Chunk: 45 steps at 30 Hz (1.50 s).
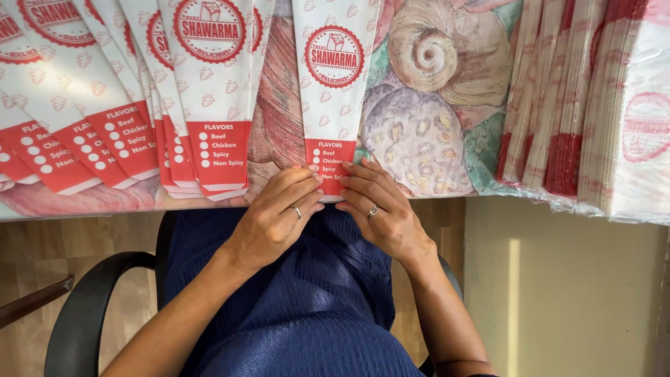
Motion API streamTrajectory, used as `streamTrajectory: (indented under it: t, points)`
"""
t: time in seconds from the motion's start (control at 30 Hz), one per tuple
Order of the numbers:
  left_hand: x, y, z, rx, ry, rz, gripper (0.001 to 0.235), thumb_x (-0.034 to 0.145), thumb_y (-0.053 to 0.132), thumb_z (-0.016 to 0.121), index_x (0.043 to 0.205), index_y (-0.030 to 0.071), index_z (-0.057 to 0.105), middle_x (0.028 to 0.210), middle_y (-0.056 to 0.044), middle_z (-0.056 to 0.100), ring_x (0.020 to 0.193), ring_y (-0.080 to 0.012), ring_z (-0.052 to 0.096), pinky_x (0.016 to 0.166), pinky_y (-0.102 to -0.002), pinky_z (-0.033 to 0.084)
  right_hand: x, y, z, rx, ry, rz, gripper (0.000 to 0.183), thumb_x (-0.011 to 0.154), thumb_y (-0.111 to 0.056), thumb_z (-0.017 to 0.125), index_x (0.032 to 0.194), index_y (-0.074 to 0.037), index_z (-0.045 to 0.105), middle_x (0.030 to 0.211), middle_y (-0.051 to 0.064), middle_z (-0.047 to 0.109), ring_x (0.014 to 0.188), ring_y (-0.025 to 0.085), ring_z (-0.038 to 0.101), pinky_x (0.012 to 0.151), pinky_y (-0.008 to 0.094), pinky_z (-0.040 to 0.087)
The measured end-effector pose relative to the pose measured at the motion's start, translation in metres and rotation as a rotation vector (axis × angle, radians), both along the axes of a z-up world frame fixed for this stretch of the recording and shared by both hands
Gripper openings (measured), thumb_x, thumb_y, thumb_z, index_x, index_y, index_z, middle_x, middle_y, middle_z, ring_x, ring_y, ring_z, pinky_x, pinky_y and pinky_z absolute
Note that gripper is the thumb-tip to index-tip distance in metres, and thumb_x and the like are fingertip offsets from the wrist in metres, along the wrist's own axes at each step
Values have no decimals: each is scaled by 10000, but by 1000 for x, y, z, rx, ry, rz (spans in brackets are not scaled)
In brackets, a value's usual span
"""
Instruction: The person assembles printed paper food wrappers by folding them into cone shapes and securing the edges with glue. They handle multiple wrappers, apply glue from a bottle, and press the edges together to form finished cones.
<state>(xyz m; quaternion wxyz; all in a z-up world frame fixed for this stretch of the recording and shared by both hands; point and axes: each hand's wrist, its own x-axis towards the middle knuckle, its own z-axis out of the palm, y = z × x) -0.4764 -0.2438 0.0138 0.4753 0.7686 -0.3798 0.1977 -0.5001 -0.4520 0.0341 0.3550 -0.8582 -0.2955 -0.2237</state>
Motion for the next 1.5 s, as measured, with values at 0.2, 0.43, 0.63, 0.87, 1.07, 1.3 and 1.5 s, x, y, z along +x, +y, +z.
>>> streamTrajectory:
  t: [0.2, 0.43, 0.63, 0.87, 1.07, 1.3, 1.5]
  points:
    - [1, -6, 3, -56, 34, 35, 37, 879, -61, 762, 915, -59, 767, 989, -160, 763, 986, -379, 742, 930, -484, 599, -2, 6, 6, 84, 13, -44, 39, 896, 43, 755, 878, 78, 755, 948, 184, 762, 986, 437, 755, 993, 581, 553]
    - [0, -14, 11, -44, 249, 133, 57, 866, -13, 794, 884, -22, 740, 931, -124, 720, 957, -348, 718, 869, -449, 607, -4, 15, 11, 211, 147, -141, 77, 895, 34, 758, 844, 76, 718, 950, 175, 741, 1034, 408, 743, 1094, 577, 462]
    - [0, -18, 11, -30, 336, 176, 91, 826, -56, 786, 880, -2, 737, 917, -93, 687, 999, -307, 693, 906, -418, 576, -4, 23, 14, 288, 252, -258, 101, 828, 72, 798, 809, 47, 702, 899, 148, 720, 1024, 369, 745, 1111, 537, 457]
    - [4, -13, 17, -36, 511, 116, 115, 819, -77, 758, 891, 13, 749, 912, -109, 708, 1010, -335, 697, 888, -427, 580, -1, 25, 18, 290, 326, -291, 118, 800, 43, 833, 846, 20, 728, 904, 132, 711, 1039, 354, 738, 1127, 535, 444]
    - [6, -7, 23, -30, 539, 77, 164, 825, -111, 707, 911, 19, 757, 924, -120, 717, 1019, -349, 702, 879, -429, 584, -1, 15, 20, 313, 377, -243, 133, 809, 117, 779, 888, 12, 759, 940, 130, 739, 1062, 360, 740, 1121, 531, 454]
    - [-4, -19, 19, 4, 222, 206, 180, 820, -137, 691, 911, 14, 726, 1020, -131, 701, 1028, -349, 695, 914, -426, 583, -4, 37, 7, 177, 193, -236, 341, 903, 29, 709, 1244, 9, 699, 1299, 232, 681, 1311, 506, 583, 1184, 605, 365]
    - [26, 28, 35, 393, 42, 332, 588, 763, -239, 468, 1290, -67, 664, 1374, -245, 640, 1399, -477, 501, 1139, -617, 397, -21, -10, 5, -31, 336, -299, 361, 1039, -7, 563, 1391, -81, 597, 1514, 122, 560, 1513, 368, 453, 1312, 606, 252]
